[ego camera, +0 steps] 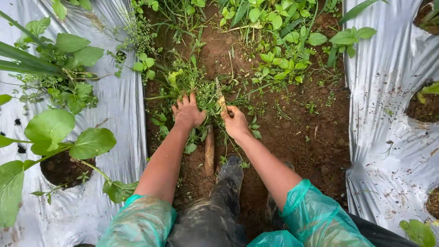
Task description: The person uses a hand hoe to loosen soil and uproot weeds between rows of plants in a garden. They gather the removed weeds by hand and carry them to a compost pile, then return to continue weeding the garden rows.
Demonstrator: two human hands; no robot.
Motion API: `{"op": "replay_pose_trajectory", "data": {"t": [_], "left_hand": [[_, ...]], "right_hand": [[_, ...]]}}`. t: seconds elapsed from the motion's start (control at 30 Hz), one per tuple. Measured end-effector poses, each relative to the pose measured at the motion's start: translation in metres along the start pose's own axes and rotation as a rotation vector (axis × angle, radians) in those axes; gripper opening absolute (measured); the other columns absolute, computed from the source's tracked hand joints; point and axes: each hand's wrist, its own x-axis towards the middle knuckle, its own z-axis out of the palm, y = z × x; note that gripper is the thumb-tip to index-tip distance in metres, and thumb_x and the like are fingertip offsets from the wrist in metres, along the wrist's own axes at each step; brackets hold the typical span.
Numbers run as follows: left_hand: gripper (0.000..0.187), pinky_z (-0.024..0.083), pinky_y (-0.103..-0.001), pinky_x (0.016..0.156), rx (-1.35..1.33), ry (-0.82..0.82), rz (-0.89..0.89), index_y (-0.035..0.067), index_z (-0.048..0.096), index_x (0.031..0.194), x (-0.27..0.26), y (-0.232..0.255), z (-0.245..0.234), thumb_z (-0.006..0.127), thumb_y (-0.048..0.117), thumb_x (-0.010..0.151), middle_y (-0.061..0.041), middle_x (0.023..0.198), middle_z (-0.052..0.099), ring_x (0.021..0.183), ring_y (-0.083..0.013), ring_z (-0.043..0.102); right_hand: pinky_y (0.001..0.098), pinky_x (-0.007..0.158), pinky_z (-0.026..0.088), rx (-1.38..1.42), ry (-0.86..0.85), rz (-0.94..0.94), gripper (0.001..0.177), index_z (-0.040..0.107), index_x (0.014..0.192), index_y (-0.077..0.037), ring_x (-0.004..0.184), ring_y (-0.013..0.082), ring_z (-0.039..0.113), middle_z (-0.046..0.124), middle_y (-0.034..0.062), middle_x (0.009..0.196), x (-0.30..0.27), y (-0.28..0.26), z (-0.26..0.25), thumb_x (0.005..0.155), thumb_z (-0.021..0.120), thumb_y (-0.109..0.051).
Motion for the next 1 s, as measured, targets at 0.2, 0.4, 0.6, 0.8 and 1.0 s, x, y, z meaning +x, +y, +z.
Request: {"op": "replay_pose_trajectory", "data": {"t": [0.2, 0.4, 0.6, 0.8, 1.0], "left_hand": [[0.097, 0.021, -0.074, 0.114, -0.005, 0.031, 0.046, 0.021, 0.019, 0.164, -0.008, -0.003, -0.024, 0.069, 0.021, 0.081, -0.022, 0.167, 0.022, 0.126, -0.0510, 0.058], [0.044, 0.047, -0.063, 0.100, -0.180, 0.185, 0.118, 0.022, 0.065, 0.136, -0.038, 0.002, -0.050, 0.066, 0.037, 0.094, -0.022, 0.146, 0.050, 0.111, -0.0465, 0.067], [0.048, 0.049, -0.057, 0.104, -0.622, 0.012, 0.299, 0.005, 0.061, 0.141, -0.078, 0.012, -0.039, 0.051, 0.036, 0.106, -0.022, 0.128, 0.068, 0.122, -0.0441, 0.063], [0.030, 0.055, -0.050, 0.087, -0.805, 0.155, 0.172, 0.008, 0.070, 0.109, -0.047, -0.009, 0.014, 0.058, 0.034, 0.101, -0.009, 0.090, 0.076, 0.095, -0.0290, 0.073], [0.029, 0.055, -0.054, 0.086, -0.847, 0.350, 0.066, 0.002, 0.063, 0.112, -0.045, -0.016, 0.012, 0.057, 0.030, 0.106, -0.016, 0.096, 0.072, 0.100, -0.0373, 0.069]], "right_hand": [[0.0321, 0.071, 0.052, 0.198, 0.077, -0.100, 0.028, 0.069, 0.122, -0.002, 0.082, 0.0164, 0.063, 0.072, 0.0112, 0.094, -0.009, -0.009, 0.010, 0.097, 0.065, -0.016], [0.0301, 0.063, 0.055, 0.349, 0.031, -0.185, 0.029, 0.065, 0.126, -0.002, 0.079, 0.0154, 0.066, 0.072, 0.0114, 0.097, 0.010, 0.013, 0.028, 0.098, 0.062, -0.010], [0.0310, 0.074, 0.063, 0.263, -0.064, -0.214, 0.040, 0.058, 0.142, -0.004, 0.094, 0.0186, 0.066, 0.068, 0.0201, 0.116, -0.008, 0.001, 0.033, 0.102, 0.059, -0.007], [0.0424, 0.080, 0.061, -0.037, -0.076, -0.106, 0.046, 0.054, 0.142, -0.010, 0.100, 0.0273, 0.069, 0.068, 0.0143, 0.115, -0.024, 0.008, 0.027, 0.099, 0.060, -0.021], [0.0430, 0.069, 0.058, -0.284, -0.266, 0.128, 0.058, 0.040, 0.140, -0.008, 0.094, 0.0274, 0.068, 0.061, 0.0159, 0.116, -0.028, 0.061, 0.053, 0.102, 0.057, -0.050]]}}
